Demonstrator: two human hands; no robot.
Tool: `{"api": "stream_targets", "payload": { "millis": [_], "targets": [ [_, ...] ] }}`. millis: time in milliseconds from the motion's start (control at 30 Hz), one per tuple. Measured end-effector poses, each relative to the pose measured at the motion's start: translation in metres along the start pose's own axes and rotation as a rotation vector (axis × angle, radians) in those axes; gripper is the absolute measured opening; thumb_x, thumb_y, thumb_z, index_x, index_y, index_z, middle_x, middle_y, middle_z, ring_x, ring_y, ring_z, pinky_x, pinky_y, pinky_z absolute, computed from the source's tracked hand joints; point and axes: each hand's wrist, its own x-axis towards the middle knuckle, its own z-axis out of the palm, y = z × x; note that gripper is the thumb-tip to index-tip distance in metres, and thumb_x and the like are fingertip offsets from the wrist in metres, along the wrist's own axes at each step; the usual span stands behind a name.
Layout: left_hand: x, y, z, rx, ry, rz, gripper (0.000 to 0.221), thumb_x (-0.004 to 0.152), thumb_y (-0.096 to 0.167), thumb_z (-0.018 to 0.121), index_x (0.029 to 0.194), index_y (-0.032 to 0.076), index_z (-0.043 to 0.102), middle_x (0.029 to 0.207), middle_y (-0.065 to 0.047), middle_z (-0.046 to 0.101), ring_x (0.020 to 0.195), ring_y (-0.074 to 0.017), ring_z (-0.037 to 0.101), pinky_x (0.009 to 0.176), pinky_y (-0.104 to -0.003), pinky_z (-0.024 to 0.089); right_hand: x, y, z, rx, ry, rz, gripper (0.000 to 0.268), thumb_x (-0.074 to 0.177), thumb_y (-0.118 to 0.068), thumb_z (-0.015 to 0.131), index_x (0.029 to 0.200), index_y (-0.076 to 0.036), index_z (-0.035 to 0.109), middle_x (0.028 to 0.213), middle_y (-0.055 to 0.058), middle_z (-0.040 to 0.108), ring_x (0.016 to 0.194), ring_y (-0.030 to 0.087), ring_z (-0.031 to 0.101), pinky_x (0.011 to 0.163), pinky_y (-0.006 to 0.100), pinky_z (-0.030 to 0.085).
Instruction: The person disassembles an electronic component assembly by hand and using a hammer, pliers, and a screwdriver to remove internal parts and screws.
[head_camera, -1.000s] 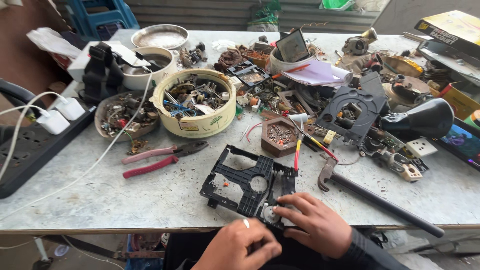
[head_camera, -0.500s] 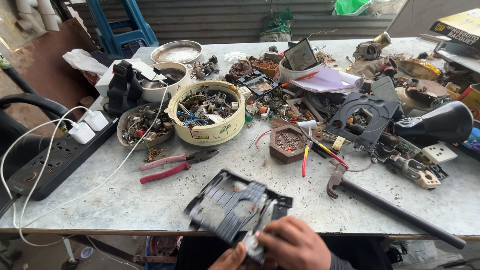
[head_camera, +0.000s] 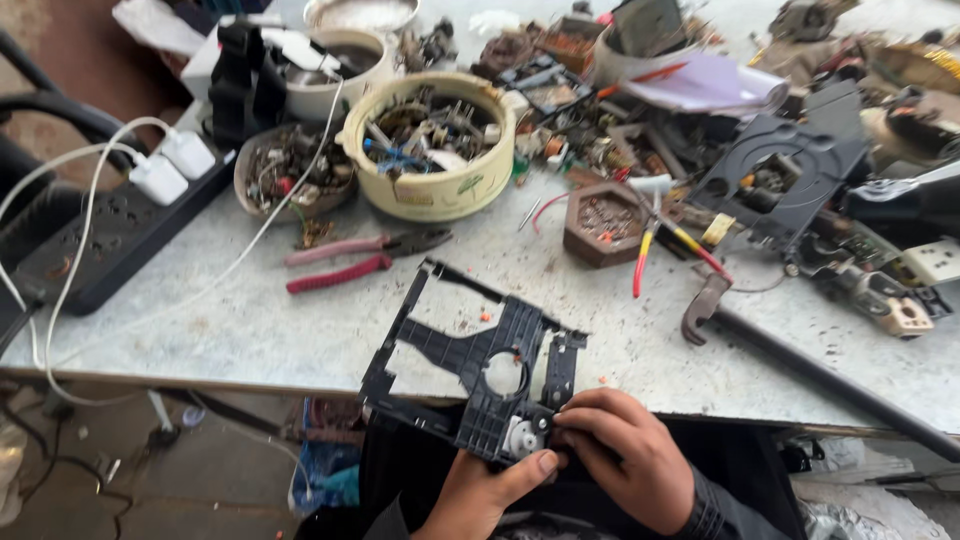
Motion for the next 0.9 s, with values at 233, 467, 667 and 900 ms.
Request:
{"api": "stream_targets", "payload": {
  "millis": [233, 467, 667, 900],
  "targets": [
    [-0.003, 0.008, 0.008, 0.225, -0.065, 0.155, 0.048, 0.088, 0.017, 0.079, 0.125, 0.001, 0.054, 0.110, -0.005, 0.064, 0.101, -0.0106, 0.064, 0.089, -0.029, 0.056, 0.003, -0.016, 0.002, -0.051, 0.079, -0.044, 0.020, 0.076, -0.007, 0.082, 0.094, -0.005, 0.073, 0.095, 0.007, 0.070, 0.082, 0.021, 0.072, 0.068, 0.031, 0.058],
    [-0.002, 0.003, 0.007, 0.165, -0.082, 0.092, 0.054, 0.084, 0.016, 0.080, 0.126, 0.003, 0.048, 0.106, -0.003, 0.064, 0.099, -0.0090, 0.065, 0.087, -0.028, 0.056, 0.002, -0.021, 0.006, -0.229, 0.105, -0.096, 0.022, 0.073, -0.008, 0.082, 0.092, -0.006, 0.071, 0.094, 0.007, 0.067, 0.086, 0.025, 0.069, 0.073, 0.035, 0.056],
    [-0.004, 0.001, 0.003, 0.129, -0.136, 0.111, 0.051, 0.084, 0.016, 0.084, 0.125, 0.001, 0.057, 0.109, -0.002, 0.064, 0.103, -0.0071, 0.063, 0.091, -0.026, 0.054, 0.003, -0.016, 0.002, -0.338, 0.085, -0.210, 0.028, 0.070, -0.007, 0.080, 0.095, -0.006, 0.068, 0.098, 0.008, 0.065, 0.095, 0.028, 0.065, 0.082, 0.039, 0.053],
    [-0.002, -0.001, 0.005, 0.017, -0.136, 0.069, 0.047, 0.085, 0.014, 0.083, 0.124, 0.002, 0.062, 0.109, 0.000, 0.064, 0.105, -0.0083, 0.066, 0.096, -0.027, 0.057, -0.002, -0.010, 0.004, -0.214, 0.131, -0.055, 0.026, 0.072, -0.007, 0.082, 0.095, -0.006, 0.070, 0.098, 0.007, 0.066, 0.090, 0.025, 0.068, 0.076, 0.035, 0.056]
  ]
}}
